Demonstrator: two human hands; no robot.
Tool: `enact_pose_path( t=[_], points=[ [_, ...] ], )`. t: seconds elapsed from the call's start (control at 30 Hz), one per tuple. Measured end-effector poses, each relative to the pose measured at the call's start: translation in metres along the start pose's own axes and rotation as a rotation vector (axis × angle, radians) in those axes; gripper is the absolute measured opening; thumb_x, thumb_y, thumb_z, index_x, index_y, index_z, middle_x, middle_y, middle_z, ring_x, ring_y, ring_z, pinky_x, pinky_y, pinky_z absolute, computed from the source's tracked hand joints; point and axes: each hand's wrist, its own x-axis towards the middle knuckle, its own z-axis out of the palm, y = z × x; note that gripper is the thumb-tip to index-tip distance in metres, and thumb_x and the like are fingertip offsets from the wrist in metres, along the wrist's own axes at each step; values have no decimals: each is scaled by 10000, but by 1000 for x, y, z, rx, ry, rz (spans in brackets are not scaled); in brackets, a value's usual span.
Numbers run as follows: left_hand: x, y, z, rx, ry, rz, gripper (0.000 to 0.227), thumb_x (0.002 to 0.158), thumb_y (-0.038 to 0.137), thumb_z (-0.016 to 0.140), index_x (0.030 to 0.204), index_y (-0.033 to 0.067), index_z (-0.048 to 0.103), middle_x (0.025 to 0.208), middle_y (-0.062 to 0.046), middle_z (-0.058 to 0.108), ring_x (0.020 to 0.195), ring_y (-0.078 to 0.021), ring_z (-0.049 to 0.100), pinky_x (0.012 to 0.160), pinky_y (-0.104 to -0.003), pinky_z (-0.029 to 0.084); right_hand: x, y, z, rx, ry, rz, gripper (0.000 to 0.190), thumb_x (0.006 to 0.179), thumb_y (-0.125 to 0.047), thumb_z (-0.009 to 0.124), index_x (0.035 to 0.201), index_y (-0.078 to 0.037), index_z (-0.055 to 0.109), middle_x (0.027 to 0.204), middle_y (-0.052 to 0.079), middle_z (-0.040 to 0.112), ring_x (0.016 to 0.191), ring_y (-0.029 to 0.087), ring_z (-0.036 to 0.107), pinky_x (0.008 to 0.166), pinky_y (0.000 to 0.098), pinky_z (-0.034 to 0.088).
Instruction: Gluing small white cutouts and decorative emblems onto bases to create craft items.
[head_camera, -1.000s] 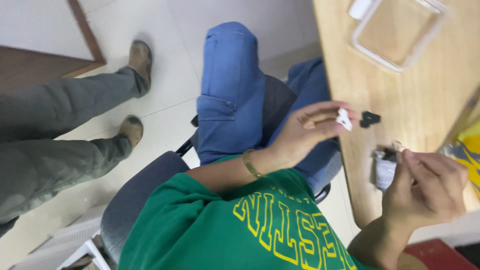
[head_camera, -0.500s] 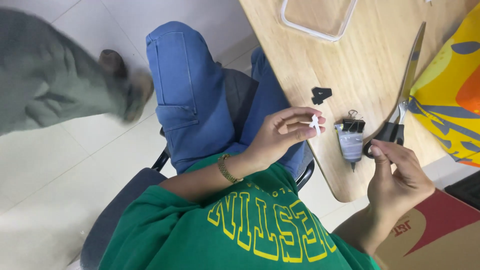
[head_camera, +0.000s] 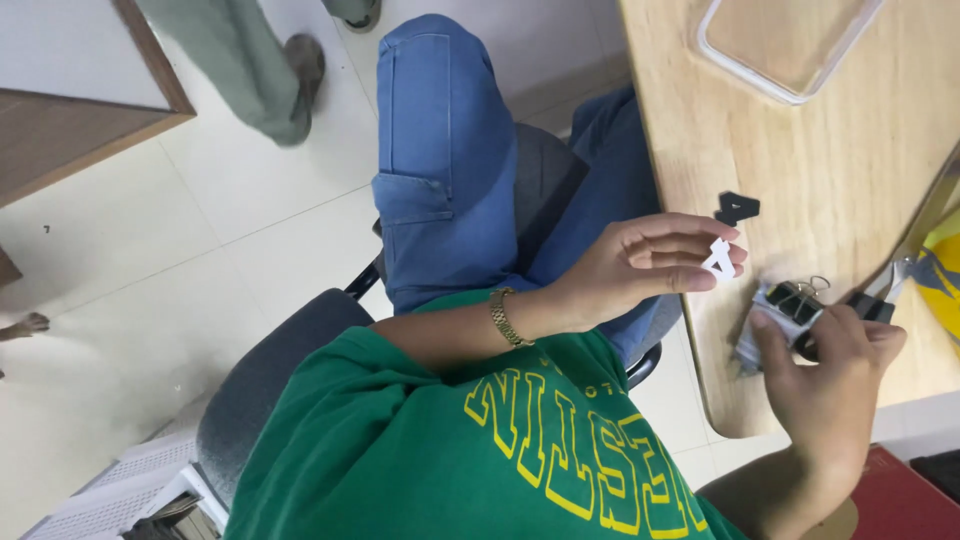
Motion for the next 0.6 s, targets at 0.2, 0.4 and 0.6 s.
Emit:
enact_pose_path(
  t=[0.2, 0.4, 0.6],
  points=[
    [-3, 17, -1, -1, -113, -33, 473, 969, 65, 803, 1410, 44, 633, 1298, -163, 734, 1278, -245, 700, 1167, -363, 570, -5, 24, -4, 938, 332, 297, 287, 1143, -249, 655, 1316, -25, 605, 1130, 144, 632, 969, 229, 589, 870, 331, 494],
    [-8, 26, 2, -4, -245, -69, 464, 961, 52, 803, 1393, 45, 636, 1296, -187, 722, 1285, -282, 700, 1171, -378, 589, 10, 6, -10, 1875, 426, 245, 326, 1091, -347, 673, 1361, -172, 616, 1097, 38, 714, 714, 86, 495, 592, 180, 418],
    [-12, 25, 5, -51, -257, -100, 471, 948, 16, 795, 1387, -11, 627, 1299, -224, 710, 1259, -296, 707, 1154, -389, 597, 28, -21, -5, 1980, 266, 200, 466, 1005, -477, 753, 1393, -236, 661, 1096, -24, 680, 900, 34, 609, 600, 183, 381]
  ],
)
